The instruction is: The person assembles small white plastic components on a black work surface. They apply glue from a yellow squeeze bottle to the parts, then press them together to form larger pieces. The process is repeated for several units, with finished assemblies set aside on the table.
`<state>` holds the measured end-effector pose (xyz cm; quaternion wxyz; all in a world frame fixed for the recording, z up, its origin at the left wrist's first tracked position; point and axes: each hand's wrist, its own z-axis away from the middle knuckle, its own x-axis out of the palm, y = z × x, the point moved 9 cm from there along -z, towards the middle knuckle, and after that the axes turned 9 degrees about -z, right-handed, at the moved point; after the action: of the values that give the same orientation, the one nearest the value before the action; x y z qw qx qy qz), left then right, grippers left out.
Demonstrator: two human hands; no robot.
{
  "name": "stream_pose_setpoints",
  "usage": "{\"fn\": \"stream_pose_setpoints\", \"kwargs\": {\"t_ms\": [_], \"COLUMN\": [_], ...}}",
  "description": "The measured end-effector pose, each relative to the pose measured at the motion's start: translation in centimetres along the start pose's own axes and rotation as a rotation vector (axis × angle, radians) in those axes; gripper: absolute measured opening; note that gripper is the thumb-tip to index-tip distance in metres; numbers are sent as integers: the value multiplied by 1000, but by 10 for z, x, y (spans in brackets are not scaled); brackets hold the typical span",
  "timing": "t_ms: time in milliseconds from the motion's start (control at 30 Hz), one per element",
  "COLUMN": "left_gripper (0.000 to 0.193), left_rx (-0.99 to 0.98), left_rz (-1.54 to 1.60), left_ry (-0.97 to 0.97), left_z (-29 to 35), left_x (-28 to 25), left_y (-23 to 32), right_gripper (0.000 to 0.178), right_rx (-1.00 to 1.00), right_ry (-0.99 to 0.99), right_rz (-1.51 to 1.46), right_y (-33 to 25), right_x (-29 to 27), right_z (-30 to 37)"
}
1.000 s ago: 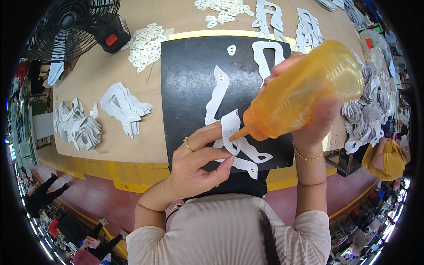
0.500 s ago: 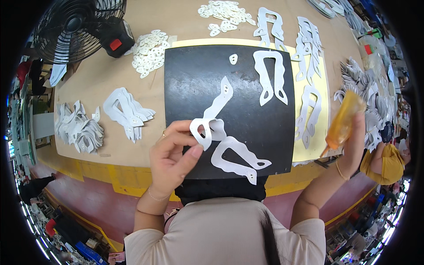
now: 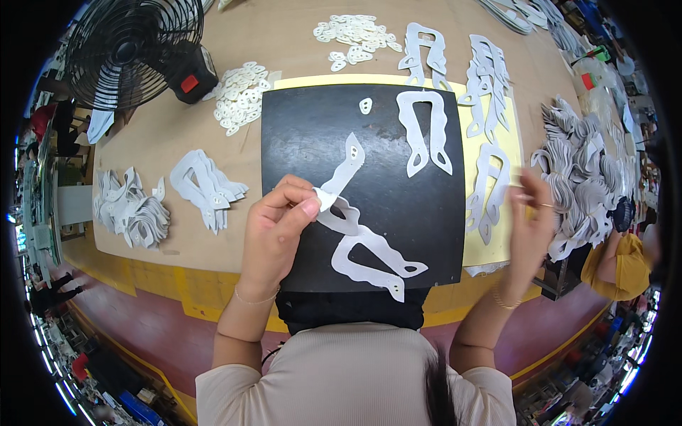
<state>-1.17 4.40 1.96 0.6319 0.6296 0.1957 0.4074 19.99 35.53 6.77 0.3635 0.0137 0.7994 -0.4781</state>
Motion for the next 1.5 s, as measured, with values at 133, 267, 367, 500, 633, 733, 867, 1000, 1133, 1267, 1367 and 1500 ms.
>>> {"fn": "stream_pose_setpoints", "kwargs": {"t_ms": [133,267,367,500,633,733,867,1000,1133,1267,1367,1500], "left_gripper": [7,5,4,4,6,8,8,14,22,23,26,28], "left_rx": [-21,-24,5,18,-29,-41,-42,23,239,179,144,-33], "left_rz": [6,22,3,52,103,147,79,-339,-1136,-1320,-1393,-1361], "left_ry": [50,10,39,69,67,58,118,331,511,503,479,528], "left_z": [3,7,8,6,7,7,5,-1,-19,-58,-76,-87], "left_x": [1,-3,-3,-7,-9,-9,-18,-64,-111,-144,-152,-165], "left_y": [-1,-5,1,-3,-9,-13,-9,15,59,45,32,25], "right_gripper": [49,42,32,20,19,18,20,19,19,22,25,21], "right_rx": [-290,-157,58,338,464,400,392,305,413,434,498,574], "right_ry": [-499,-540,-671,-828,-892,-853,-836,-857,-973,-1018,-991,-966], "right_rz": [-380,-415,-608,-903,-812,-741,-704,-661,-675,-705,-730,-765], "right_y": [-123,-132,-125,-110,-108,-104,-106,-102,-97,-89,-78,-74], "right_x": [130,168,186,196,190,186,179,179,188,198,200,204], "right_z": [54,75,79,88,86,80,71,61,61,61,61,59]}}
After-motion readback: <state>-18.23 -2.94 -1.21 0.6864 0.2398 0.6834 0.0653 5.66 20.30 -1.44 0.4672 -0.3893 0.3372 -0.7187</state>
